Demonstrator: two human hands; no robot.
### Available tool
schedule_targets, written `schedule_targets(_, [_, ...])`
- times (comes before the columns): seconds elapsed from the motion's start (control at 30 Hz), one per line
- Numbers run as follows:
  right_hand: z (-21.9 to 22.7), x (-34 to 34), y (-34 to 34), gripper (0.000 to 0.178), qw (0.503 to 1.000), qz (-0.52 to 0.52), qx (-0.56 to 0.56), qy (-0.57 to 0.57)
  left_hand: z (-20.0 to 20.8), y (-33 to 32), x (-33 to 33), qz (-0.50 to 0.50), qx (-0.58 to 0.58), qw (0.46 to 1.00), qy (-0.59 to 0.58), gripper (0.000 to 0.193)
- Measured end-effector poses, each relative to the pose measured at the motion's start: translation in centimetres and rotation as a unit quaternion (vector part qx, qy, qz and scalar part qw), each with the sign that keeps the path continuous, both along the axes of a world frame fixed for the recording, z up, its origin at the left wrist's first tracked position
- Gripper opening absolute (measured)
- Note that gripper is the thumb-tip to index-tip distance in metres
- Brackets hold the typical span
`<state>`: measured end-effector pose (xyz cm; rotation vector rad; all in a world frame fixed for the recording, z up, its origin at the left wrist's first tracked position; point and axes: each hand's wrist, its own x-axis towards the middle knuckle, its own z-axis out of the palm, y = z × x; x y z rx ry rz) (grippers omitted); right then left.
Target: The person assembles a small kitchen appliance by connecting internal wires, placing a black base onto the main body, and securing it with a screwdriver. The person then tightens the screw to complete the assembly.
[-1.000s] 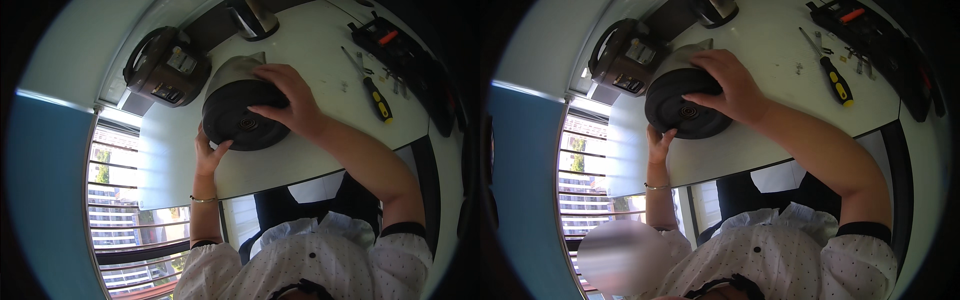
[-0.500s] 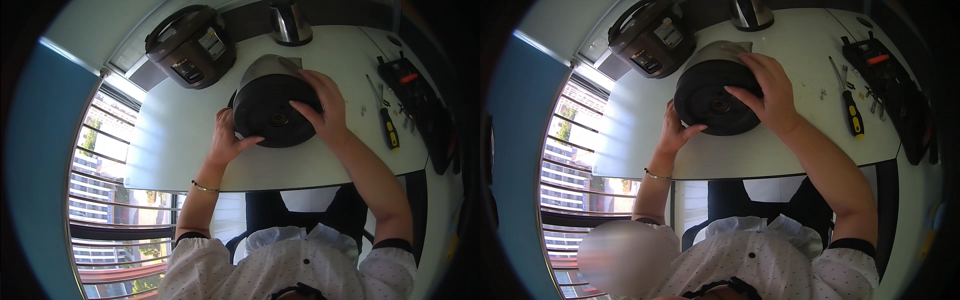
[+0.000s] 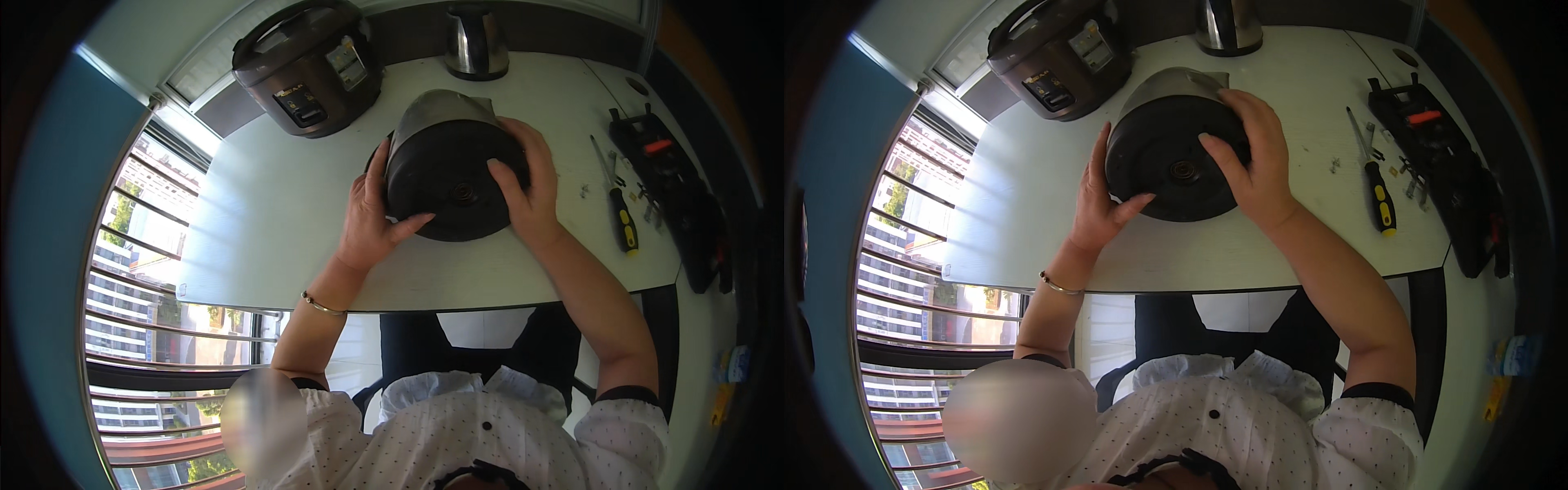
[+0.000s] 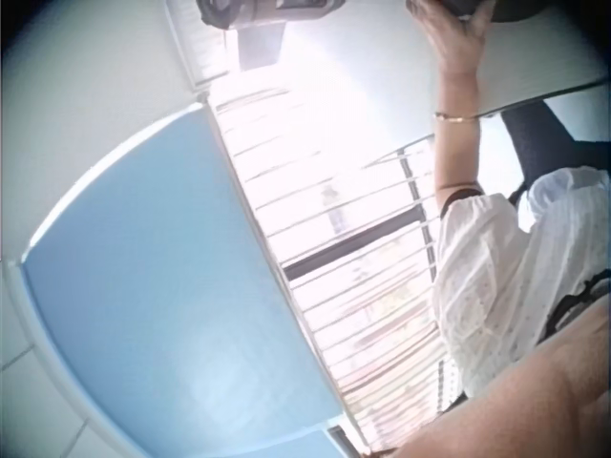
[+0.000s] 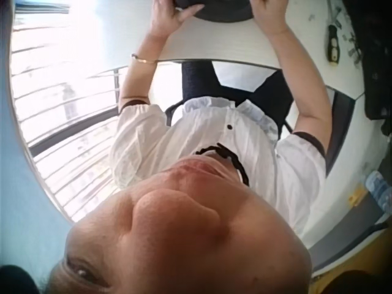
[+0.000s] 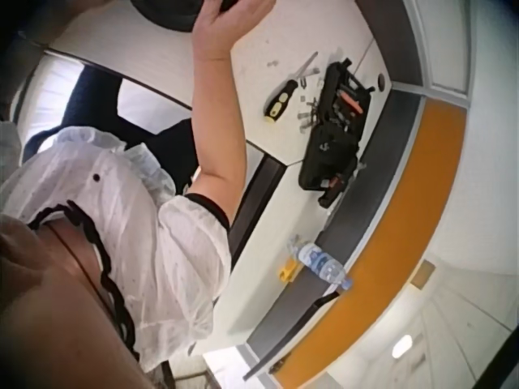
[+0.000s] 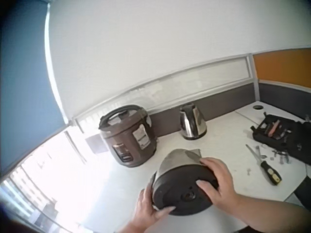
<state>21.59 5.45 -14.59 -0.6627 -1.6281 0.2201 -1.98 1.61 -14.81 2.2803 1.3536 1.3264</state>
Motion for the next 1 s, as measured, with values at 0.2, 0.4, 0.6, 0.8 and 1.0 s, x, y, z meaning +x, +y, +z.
schedule_targets(0.2, [-0.1,-1.0,-0.2,0.05,0.998,0.043,0.019,0.046,0.3,0.3,-0.2,-0.039,0.017,0.999,0.007,0.1])
schedule_targets(0.4, [0.0,-0.8,0.2,0.051,0.998,0.041,0.004,0.052,0.1,0.3,-0.1,-0.03,0.033,0.999,0.003,0.094])
schedule_targets(0.6, [0.1,-0.9,0.1,0.05,0.998,0.032,-0.013,0.052,0.5,0.2,0.3,-0.04,-0.014,0.997,-0.06,0.09])
schedule_targets(0.8, [0.5,-0.4,0.8,0.05,0.98,0.163,-0.068,0.094,0.9,0.2,0.7,-0.08,-0.113,0.973,-0.185,0.086])
schedule_targets(1.0, [0.6,0.1,1.1,0.063,0.951,0.254,-0.134,0.118,0.7,0.5,0.0,-0.083,-0.159,0.949,-0.26,0.076])
